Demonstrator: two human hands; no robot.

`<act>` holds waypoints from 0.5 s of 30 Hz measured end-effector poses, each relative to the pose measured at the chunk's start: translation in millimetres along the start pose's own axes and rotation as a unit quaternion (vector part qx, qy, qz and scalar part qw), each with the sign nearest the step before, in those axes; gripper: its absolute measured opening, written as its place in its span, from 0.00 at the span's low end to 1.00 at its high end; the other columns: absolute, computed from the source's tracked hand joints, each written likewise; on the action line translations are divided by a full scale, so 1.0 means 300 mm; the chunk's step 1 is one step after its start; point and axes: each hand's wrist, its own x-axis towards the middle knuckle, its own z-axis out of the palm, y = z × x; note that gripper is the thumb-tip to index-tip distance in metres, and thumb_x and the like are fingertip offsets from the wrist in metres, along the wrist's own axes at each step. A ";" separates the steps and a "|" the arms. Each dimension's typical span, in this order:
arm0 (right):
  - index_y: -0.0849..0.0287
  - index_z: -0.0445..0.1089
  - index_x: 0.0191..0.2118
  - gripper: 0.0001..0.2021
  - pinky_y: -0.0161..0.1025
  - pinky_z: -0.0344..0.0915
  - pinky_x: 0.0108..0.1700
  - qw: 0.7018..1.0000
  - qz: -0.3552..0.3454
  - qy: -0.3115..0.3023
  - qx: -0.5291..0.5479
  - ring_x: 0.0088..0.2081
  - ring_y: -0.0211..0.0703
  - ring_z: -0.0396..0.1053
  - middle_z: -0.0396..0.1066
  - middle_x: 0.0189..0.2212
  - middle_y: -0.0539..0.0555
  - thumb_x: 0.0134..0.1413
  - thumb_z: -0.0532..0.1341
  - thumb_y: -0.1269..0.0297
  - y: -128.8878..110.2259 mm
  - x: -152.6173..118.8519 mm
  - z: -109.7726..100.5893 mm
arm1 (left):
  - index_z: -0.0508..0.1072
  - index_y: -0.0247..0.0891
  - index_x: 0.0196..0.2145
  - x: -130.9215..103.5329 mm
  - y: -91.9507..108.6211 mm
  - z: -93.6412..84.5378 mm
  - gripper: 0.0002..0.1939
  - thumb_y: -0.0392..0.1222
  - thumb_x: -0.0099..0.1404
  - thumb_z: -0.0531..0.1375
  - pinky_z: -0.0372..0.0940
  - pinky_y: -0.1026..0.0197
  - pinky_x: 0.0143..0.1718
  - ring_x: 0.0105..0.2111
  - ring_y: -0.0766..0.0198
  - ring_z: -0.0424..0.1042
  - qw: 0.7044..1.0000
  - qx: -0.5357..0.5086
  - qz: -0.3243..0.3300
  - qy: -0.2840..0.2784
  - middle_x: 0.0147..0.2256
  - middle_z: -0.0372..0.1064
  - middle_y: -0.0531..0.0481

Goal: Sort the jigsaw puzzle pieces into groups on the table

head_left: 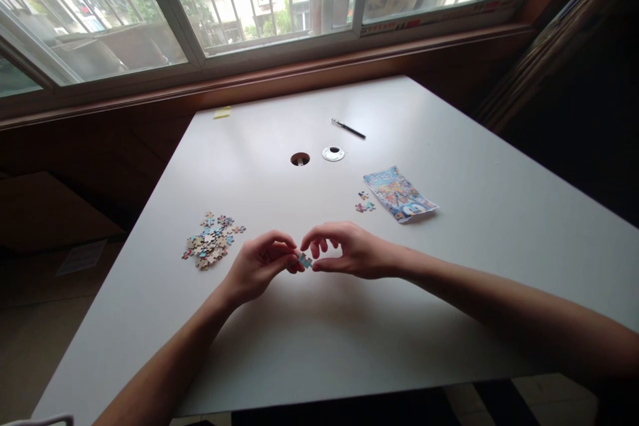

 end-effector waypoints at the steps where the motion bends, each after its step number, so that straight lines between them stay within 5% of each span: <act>1: 0.55 0.74 0.47 0.13 0.35 0.65 0.41 1.000 -0.002 -0.004 0.001 0.37 0.37 0.68 0.74 0.33 0.48 0.55 0.69 0.65 -0.001 -0.001 0.000 | 0.70 0.35 0.41 0.000 0.001 0.001 0.07 0.37 0.67 0.65 0.75 0.60 0.37 0.32 0.61 0.80 1.000 0.003 -0.002 -0.001 0.32 0.79 0.47; 15: 0.57 0.74 0.37 0.11 0.35 0.65 0.38 0.998 -0.042 0.048 0.006 0.34 0.37 0.68 0.75 0.31 0.49 0.50 0.73 0.61 0.022 0.001 0.017 | 0.77 0.33 0.40 -0.007 0.017 0.007 0.07 0.39 0.67 0.65 0.74 0.61 0.36 0.33 0.62 0.78 0.997 0.072 0.024 -0.020 0.33 0.78 0.44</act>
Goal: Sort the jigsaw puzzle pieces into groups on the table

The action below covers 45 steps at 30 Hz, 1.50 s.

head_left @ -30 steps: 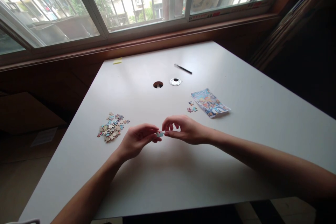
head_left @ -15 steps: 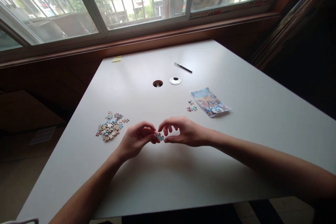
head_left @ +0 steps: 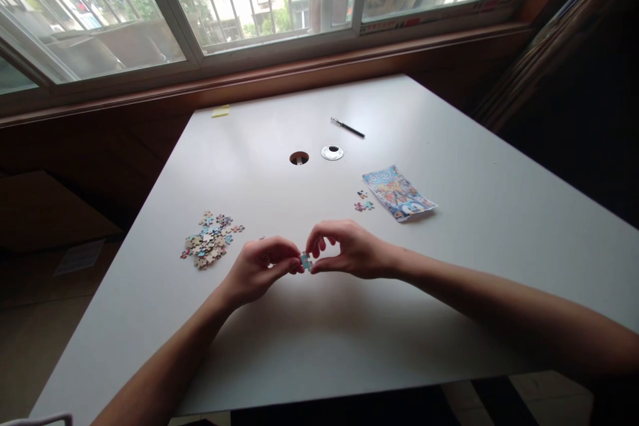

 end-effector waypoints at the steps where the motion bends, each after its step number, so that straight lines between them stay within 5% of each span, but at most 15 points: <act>1: 0.57 0.73 0.36 0.11 0.35 0.64 0.38 1.000 -0.004 0.011 0.000 0.33 0.37 0.68 0.75 0.30 0.49 0.49 0.73 0.61 0.001 0.000 0.000 | 0.77 0.33 0.40 -0.001 0.000 0.000 0.07 0.39 0.66 0.66 0.74 0.61 0.37 0.33 0.61 0.78 1.000 -0.002 0.000 0.001 0.33 0.78 0.44; 8: 0.57 0.72 0.33 0.12 0.35 0.63 0.37 0.999 -0.016 0.036 -0.005 0.32 0.37 0.68 0.75 0.28 0.48 0.48 0.74 0.60 0.005 -0.001 0.005 | 0.74 0.34 0.47 -0.010 -0.007 0.002 0.16 0.36 0.62 0.69 0.76 0.56 0.41 0.36 0.58 0.80 1.000 -0.015 0.014 -0.006 0.36 0.79 0.44; 14: 0.58 0.72 0.33 0.13 0.35 0.63 0.36 0.999 -0.027 0.034 -0.011 0.32 0.37 0.68 0.74 0.29 0.49 0.50 0.73 0.58 0.000 -0.002 0.014 | 0.75 0.33 0.40 -0.006 0.009 0.008 0.09 0.35 0.63 0.68 0.76 0.62 0.39 0.35 0.62 0.80 0.999 0.021 0.029 0.003 0.34 0.78 0.45; 29: 0.57 0.72 0.38 0.07 0.36 0.65 0.37 0.999 -0.012 0.030 -0.017 0.33 0.37 0.68 0.75 0.30 0.49 0.53 0.68 0.66 -0.015 -0.001 0.020 | 0.72 0.34 0.43 -0.010 -0.002 0.008 0.10 0.37 0.64 0.67 0.76 0.59 0.38 0.34 0.59 0.80 0.999 0.005 0.036 0.009 0.34 0.78 0.45; 34: 0.56 0.73 0.40 0.08 0.43 0.65 0.50 0.992 0.005 0.008 -0.125 0.47 0.46 0.68 0.73 0.41 0.55 0.53 0.68 0.63 0.019 0.012 -0.110 | 0.72 0.36 0.46 -0.013 -0.008 0.000 0.11 0.38 0.66 0.65 0.75 0.59 0.37 0.33 0.60 0.79 0.999 0.014 0.018 0.034 0.33 0.78 0.45; 40: 0.56 0.74 0.40 0.10 0.42 0.63 0.47 0.963 0.113 0.079 -0.233 0.48 0.49 0.66 0.70 0.42 0.56 0.52 0.66 0.60 0.110 0.010 -0.315 | 0.72 0.36 0.44 -0.013 -0.014 -0.006 0.10 0.38 0.67 0.65 0.74 0.59 0.38 0.33 0.60 0.79 0.998 0.028 0.013 0.051 0.33 0.78 0.46; 45: 0.56 0.74 0.37 0.10 0.41 0.62 0.46 0.932 0.175 0.089 -0.303 0.47 0.50 0.67 0.71 0.39 0.55 0.49 0.66 0.59 0.167 0.001 -0.384 | 0.73 0.35 0.44 -0.012 -0.020 -0.011 0.09 0.37 0.67 0.65 0.75 0.59 0.39 0.34 0.60 0.79 0.998 0.040 0.018 0.050 0.33 0.78 0.46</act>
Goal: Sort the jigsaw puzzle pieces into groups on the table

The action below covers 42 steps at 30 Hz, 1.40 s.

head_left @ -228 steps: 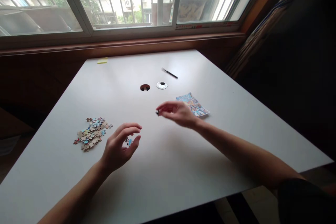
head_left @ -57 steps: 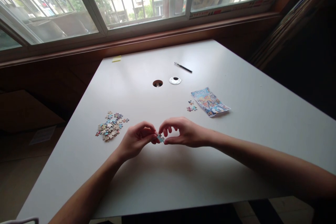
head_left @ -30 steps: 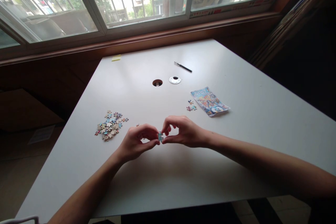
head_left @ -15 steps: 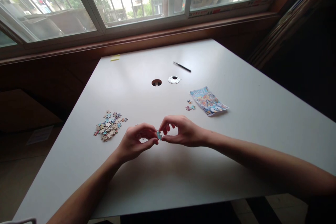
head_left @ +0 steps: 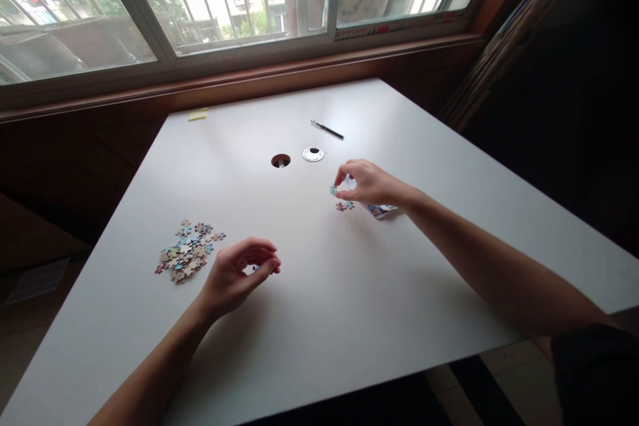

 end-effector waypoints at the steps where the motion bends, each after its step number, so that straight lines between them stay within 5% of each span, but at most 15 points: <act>1: 0.56 0.74 0.36 0.09 0.41 0.62 0.46 1.000 0.010 -0.009 -0.009 0.47 0.50 0.67 0.71 0.39 0.55 0.49 0.66 0.59 0.009 0.002 0.001 | 0.73 0.35 0.44 0.000 -0.001 -0.001 0.09 0.37 0.67 0.65 0.75 0.59 0.39 0.34 0.60 0.79 1.000 0.002 -0.001 0.001 0.33 0.78 0.46; 11: 0.57 0.73 0.35 0.12 0.40 0.64 0.41 0.995 0.062 -0.081 -0.014 0.44 0.49 0.69 0.72 0.40 0.56 0.47 0.67 0.56 0.013 0.004 0.027 | 0.74 0.35 0.40 0.004 0.008 0.000 0.06 0.37 0.66 0.65 0.75 0.60 0.38 0.33 0.61 0.79 1.000 0.014 0.005 0.006 0.32 0.77 0.46; 31: 0.53 0.77 0.41 0.12 0.36 0.64 0.39 0.992 0.087 -0.070 -0.056 0.39 0.42 0.72 0.77 0.40 0.49 0.49 0.63 0.66 0.078 0.018 0.001 | 0.75 0.34 0.39 0.006 0.006 -0.006 0.03 0.37 0.67 0.64 0.75 0.60 0.37 0.33 0.61 0.79 1.000 0.022 0.011 0.003 0.32 0.77 0.46; 42: 0.52 0.78 0.40 0.10 0.36 0.62 0.39 0.996 0.047 -0.057 -0.051 0.38 0.41 0.71 0.76 0.38 0.48 0.51 0.63 0.62 0.044 0.013 0.017 | 0.75 0.35 0.38 0.005 0.012 -0.009 0.02 0.35 0.67 0.63 0.75 0.60 0.37 0.33 0.61 0.79 0.999 0.033 0.023 0.001 0.32 0.77 0.46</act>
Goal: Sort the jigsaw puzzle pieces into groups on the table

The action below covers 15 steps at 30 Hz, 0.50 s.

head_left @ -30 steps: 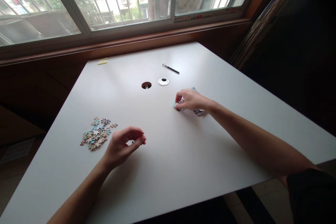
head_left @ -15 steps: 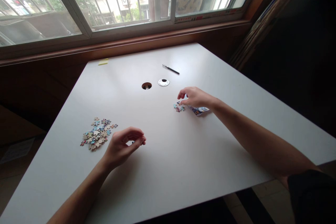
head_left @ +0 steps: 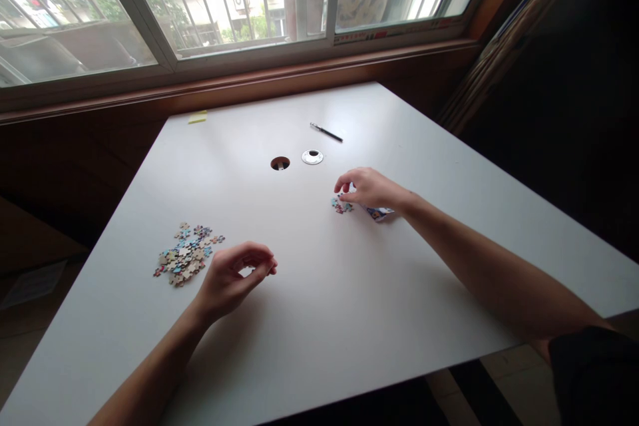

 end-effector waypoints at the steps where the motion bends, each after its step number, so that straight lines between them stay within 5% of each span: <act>1: 0.52 0.78 0.39 0.09 0.36 0.62 0.40 1.000 -0.014 0.011 0.006 0.39 0.41 0.71 0.76 0.38 0.49 0.51 0.63 0.63 -0.002 -0.001 0.003 | 0.75 0.35 0.38 0.000 0.000 0.000 0.02 0.35 0.67 0.63 0.75 0.60 0.37 0.33 0.61 0.79 1.000 0.000 0.001 0.000 0.32 0.77 0.46; 15: 0.53 0.77 0.37 0.07 0.38 0.62 0.41 0.995 -0.067 -0.061 0.033 0.36 0.42 0.73 0.78 0.34 0.49 0.51 0.63 0.66 -0.018 -0.006 0.007 | 0.75 0.35 0.38 0.001 0.007 -0.001 0.02 0.36 0.68 0.63 0.74 0.60 0.36 0.33 0.61 0.78 1.000 -0.003 -0.005 -0.003 0.32 0.77 0.46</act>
